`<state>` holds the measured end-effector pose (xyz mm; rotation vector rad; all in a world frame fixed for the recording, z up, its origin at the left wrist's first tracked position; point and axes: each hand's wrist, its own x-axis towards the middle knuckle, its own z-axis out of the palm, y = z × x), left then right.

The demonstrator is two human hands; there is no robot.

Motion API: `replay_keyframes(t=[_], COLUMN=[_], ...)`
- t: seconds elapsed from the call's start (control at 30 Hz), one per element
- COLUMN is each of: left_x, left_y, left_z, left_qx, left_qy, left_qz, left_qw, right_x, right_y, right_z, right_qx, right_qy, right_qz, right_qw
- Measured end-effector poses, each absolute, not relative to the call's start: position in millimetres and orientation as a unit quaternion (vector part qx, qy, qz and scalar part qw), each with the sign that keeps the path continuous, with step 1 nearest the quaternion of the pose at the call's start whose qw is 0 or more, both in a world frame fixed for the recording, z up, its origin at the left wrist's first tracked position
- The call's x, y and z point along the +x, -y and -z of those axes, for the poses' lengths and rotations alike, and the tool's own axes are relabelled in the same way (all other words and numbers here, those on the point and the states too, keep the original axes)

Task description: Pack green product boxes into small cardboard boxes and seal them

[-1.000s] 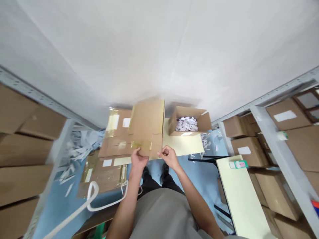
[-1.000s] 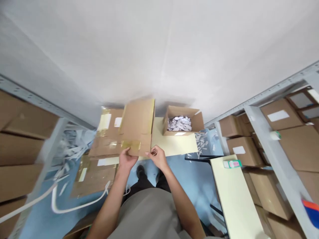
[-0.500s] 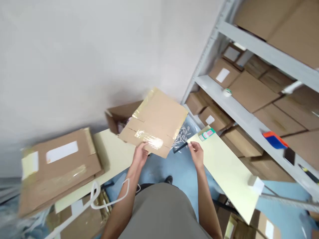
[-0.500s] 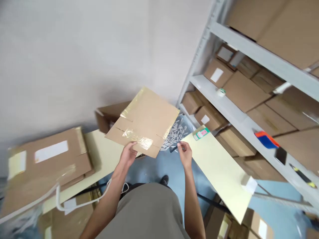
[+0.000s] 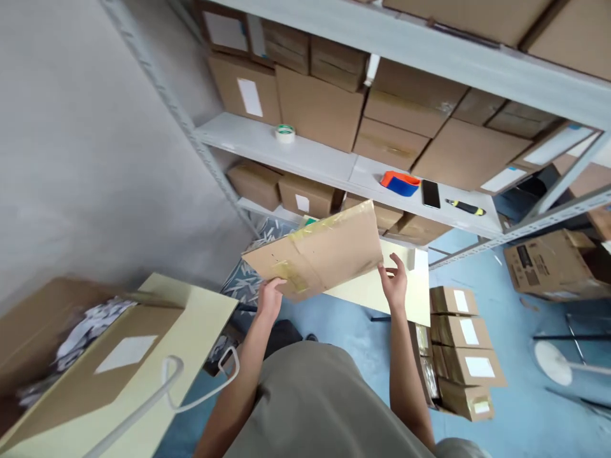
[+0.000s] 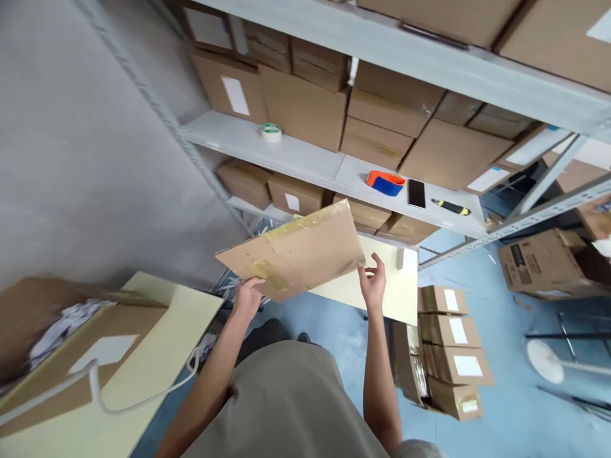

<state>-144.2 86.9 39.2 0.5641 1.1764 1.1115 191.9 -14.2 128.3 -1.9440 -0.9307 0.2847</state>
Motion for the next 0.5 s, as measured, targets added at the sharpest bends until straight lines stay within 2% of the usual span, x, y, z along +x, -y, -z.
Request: replay_keyframes(t=[0.2, 0.5], left_x=[-87.6, 10.0], left_y=[-141.0, -224.4], left_z=[-16.0, 3.9], left_qx=[0.344, 0.559], left_qy=[-0.494, -0.474], left_qz=[-0.41, -0.304], left_qw=[0.686, 0.609], right_x=[236.7, 261.6], right_y=[29.9, 26.9], right_z=[-108.7, -63.6], right_qx=[-0.806, -0.852], right_qy=[0.331, 0.23], right_qz=[-0.135, -0.105], right_qw=[0.473, 0.459])
